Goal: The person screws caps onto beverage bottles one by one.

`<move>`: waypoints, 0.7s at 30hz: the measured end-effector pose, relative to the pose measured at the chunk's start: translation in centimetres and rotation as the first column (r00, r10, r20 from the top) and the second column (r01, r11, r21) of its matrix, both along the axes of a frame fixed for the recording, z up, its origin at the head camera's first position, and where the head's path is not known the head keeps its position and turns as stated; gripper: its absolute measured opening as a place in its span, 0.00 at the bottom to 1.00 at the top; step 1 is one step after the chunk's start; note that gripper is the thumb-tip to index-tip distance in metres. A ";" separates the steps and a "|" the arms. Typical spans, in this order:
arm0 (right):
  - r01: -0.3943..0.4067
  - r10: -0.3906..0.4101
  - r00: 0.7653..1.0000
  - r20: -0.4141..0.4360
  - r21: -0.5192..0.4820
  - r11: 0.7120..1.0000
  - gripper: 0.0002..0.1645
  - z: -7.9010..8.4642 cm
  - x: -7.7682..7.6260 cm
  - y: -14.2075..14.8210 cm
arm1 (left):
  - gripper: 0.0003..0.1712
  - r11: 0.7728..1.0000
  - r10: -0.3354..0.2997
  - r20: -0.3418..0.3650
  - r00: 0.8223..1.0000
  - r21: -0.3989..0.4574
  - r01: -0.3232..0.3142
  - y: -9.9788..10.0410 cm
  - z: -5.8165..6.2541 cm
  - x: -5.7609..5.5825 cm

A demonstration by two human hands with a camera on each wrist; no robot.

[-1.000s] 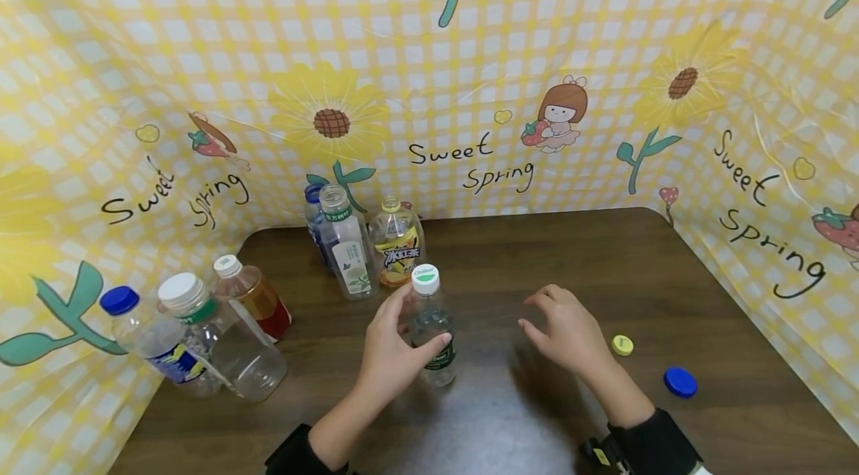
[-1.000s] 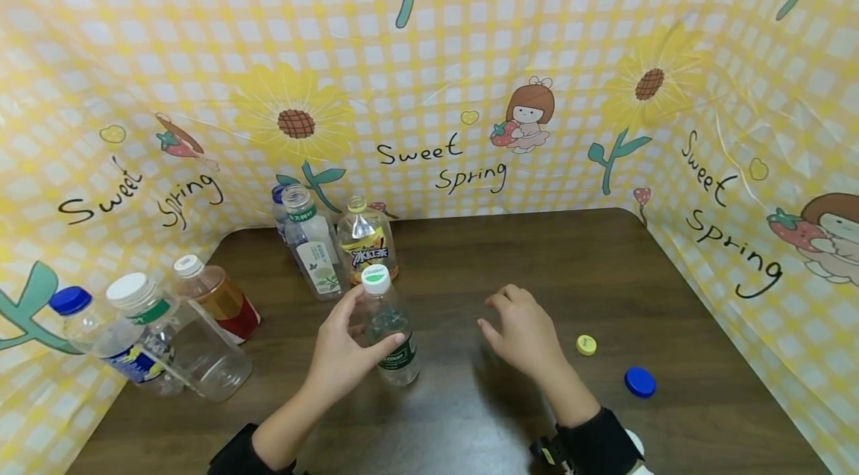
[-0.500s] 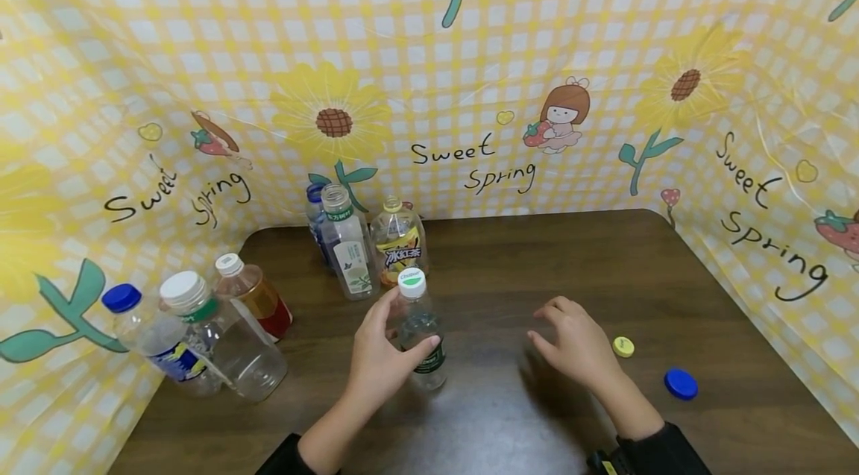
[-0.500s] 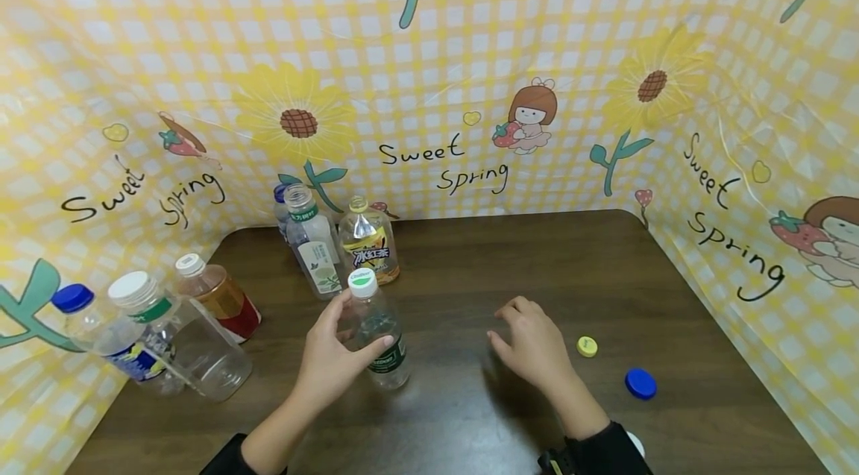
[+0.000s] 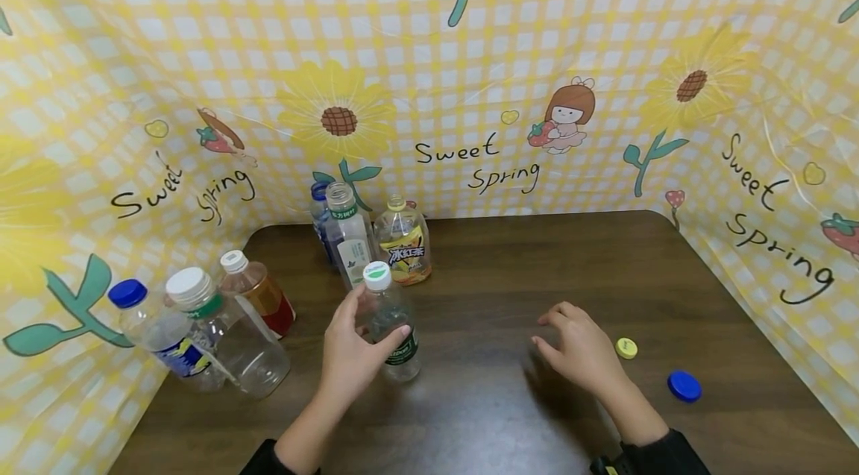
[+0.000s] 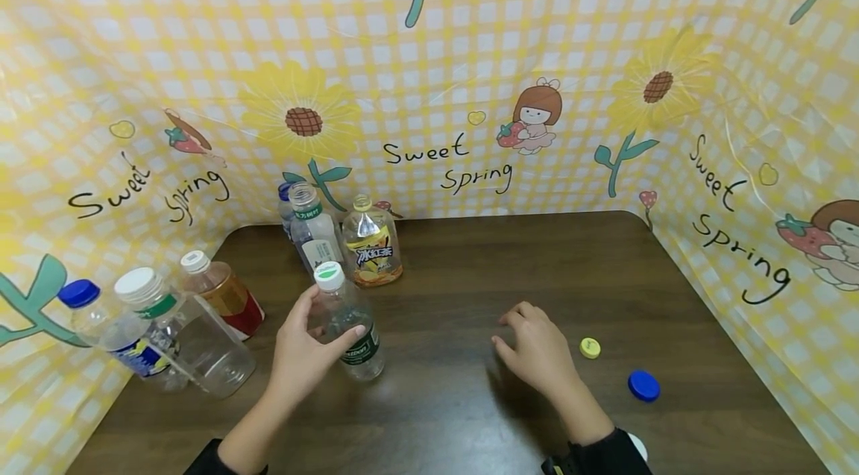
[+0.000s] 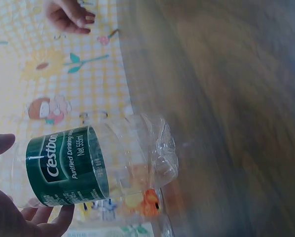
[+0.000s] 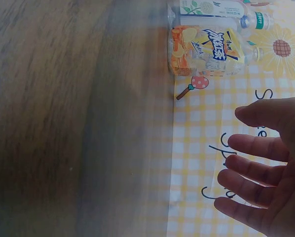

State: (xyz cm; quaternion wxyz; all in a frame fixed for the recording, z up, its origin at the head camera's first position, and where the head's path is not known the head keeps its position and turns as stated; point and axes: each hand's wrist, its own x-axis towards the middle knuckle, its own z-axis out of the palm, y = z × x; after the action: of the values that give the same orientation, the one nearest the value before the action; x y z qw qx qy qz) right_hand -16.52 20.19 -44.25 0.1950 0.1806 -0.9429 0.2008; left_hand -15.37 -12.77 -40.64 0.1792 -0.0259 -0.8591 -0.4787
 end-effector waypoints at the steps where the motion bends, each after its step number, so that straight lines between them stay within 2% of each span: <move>1: 0.000 0.000 1.000 0.000 -0.001 1.000 0.13 0.0 0.0 0.1 | 0.47 1.000 0.011 -0.002 1.000 0.000 -0.011 -0.3 0.0 -0.1; 7: 0.003 -0.003 1.000 0.013 0.001 1.000 0.13 -0.2 0.1 0.3 | 0.46 0.995 0.099 -0.022 0.995 0.006 -0.098 -2.5 0.0 -0.5; 11: 0.009 -0.010 1.000 0.020 0.005 1.000 0.13 -0.4 0.1 0.4 | 0.45 0.986 0.165 -0.041 0.985 0.001 -0.165 -3.9 0.1 -0.5; 21: 0.006 -0.005 0.998 0.056 -0.007 1.000 0.13 -0.8 0.4 0.4 | 0.44 0.946 0.311 -0.137 0.941 -0.055 -0.320 -6.4 0.0 -0.6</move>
State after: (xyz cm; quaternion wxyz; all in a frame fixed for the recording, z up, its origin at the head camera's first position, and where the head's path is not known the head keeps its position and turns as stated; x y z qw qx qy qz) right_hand -16.09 20.59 -45.06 0.1697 0.1716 -0.9478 0.2085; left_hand -15.99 -19.21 -40.64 0.3067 0.0750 -0.8568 -0.4077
